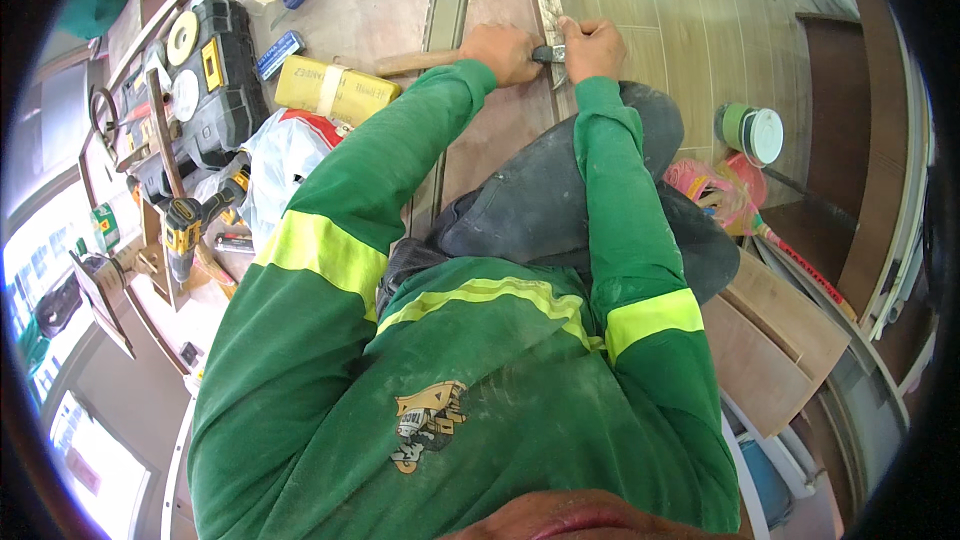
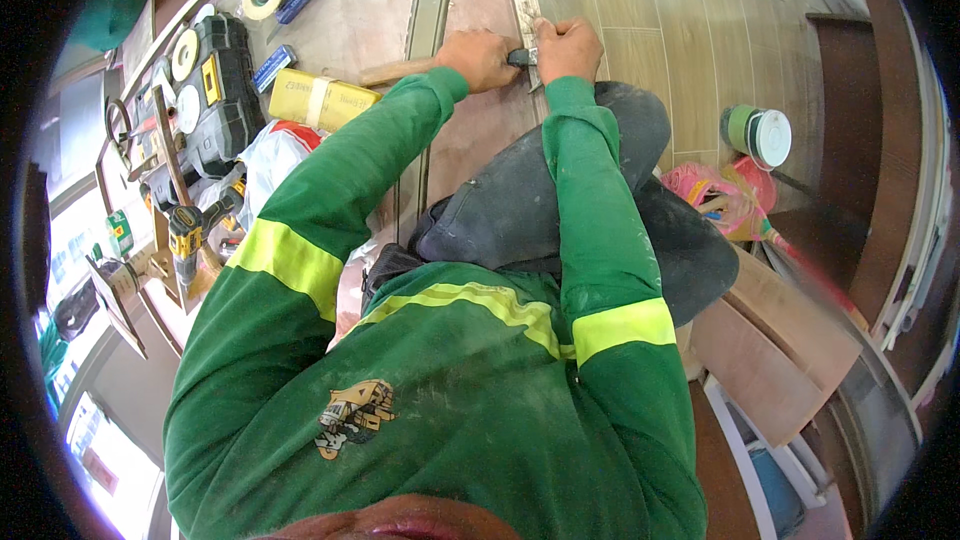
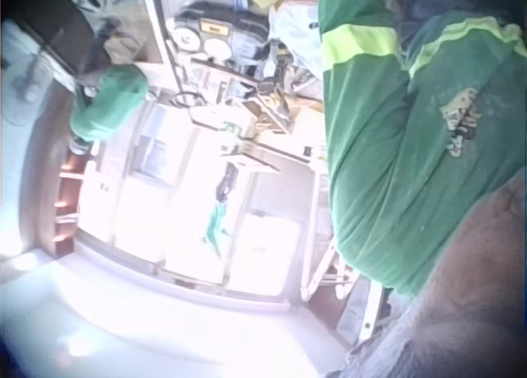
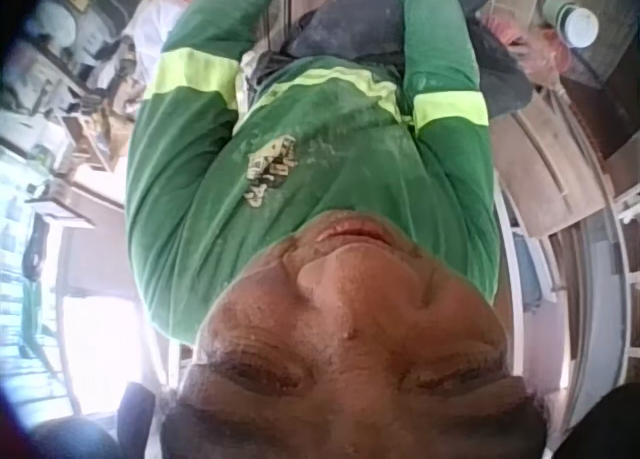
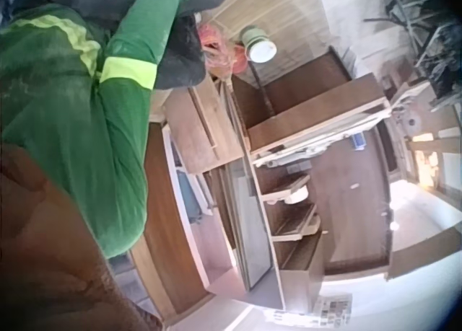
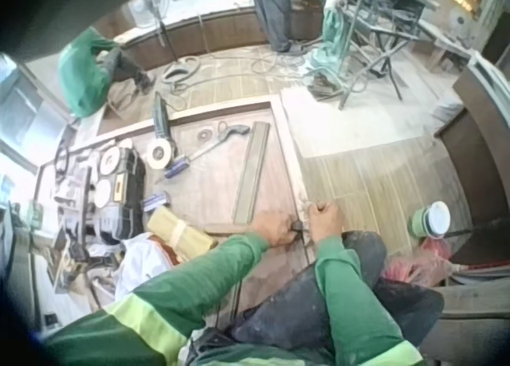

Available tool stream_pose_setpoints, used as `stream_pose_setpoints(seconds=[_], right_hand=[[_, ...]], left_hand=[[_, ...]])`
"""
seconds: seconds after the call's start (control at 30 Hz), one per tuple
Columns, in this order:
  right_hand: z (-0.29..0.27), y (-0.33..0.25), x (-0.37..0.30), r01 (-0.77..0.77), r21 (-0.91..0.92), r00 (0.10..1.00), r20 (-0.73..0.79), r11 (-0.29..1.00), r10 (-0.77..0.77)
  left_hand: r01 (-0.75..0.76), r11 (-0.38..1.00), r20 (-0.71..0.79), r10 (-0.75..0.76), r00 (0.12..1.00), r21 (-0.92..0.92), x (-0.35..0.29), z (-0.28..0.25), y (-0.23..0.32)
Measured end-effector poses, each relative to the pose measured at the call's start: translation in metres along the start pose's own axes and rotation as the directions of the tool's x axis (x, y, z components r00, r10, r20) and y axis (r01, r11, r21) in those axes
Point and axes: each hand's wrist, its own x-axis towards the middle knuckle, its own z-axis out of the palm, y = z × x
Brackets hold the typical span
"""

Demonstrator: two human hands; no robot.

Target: The person is sitting on the floor assembling a wooden furniture frame. They use a hammer to drive nails into the wooden joints to secure the pieces together. The person repeatedly positions the nails and strikes them with the hammer to fasten the frame.

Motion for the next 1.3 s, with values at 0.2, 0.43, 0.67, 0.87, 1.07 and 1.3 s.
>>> stream_pose_setpoints(seconds=[0.2, 0.43, 0.67, 0.87, 1.07, 1.3], right_hand=[[-0.008, 0.018, -0.003, -0.066, -0.013, 0.997, 0.050, 0.998, 0.067], [-0.009, 0.023, 0.000, -0.120, 0.033, 0.990, 0.076, 0.992, 0.117], [-0.005, 0.037, 0.013, -0.273, 0.223, 0.959, 0.139, 0.936, 0.247], [-0.007, 0.030, 0.017, -0.394, 0.406, 0.916, 0.245, 0.824, 0.318], [-0.006, 0.028, 0.031, -0.520, 0.538, 0.852, 0.378, 0.663, 0.361], [-0.012, 0.028, 0.023, -0.543, 0.568, 0.839, 0.400, 0.619, 0.369]], left_hand=[[-0.005, 1.000, -0.008, 0.005, 1.000, 0.020, 0.001, 0.001, 0.002], [0.030, 0.999, -0.007, -0.030, 1.000, 0.014, 0.003, -0.003, 0.002], [0.037, 0.999, 0.012, -0.037, 0.999, 0.026, 0.004, 0.001, 0.006], [0.066, 0.997, 0.038, -0.067, 0.997, 0.026, 0.004, -0.008, 0.012], [0.084, 0.996, 0.038, -0.085, 0.996, 0.030, 0.007, -0.001, 0.010], [0.066, 0.997, 0.009, -0.066, 0.998, 0.037, 0.008, 0.003, 0.013]])
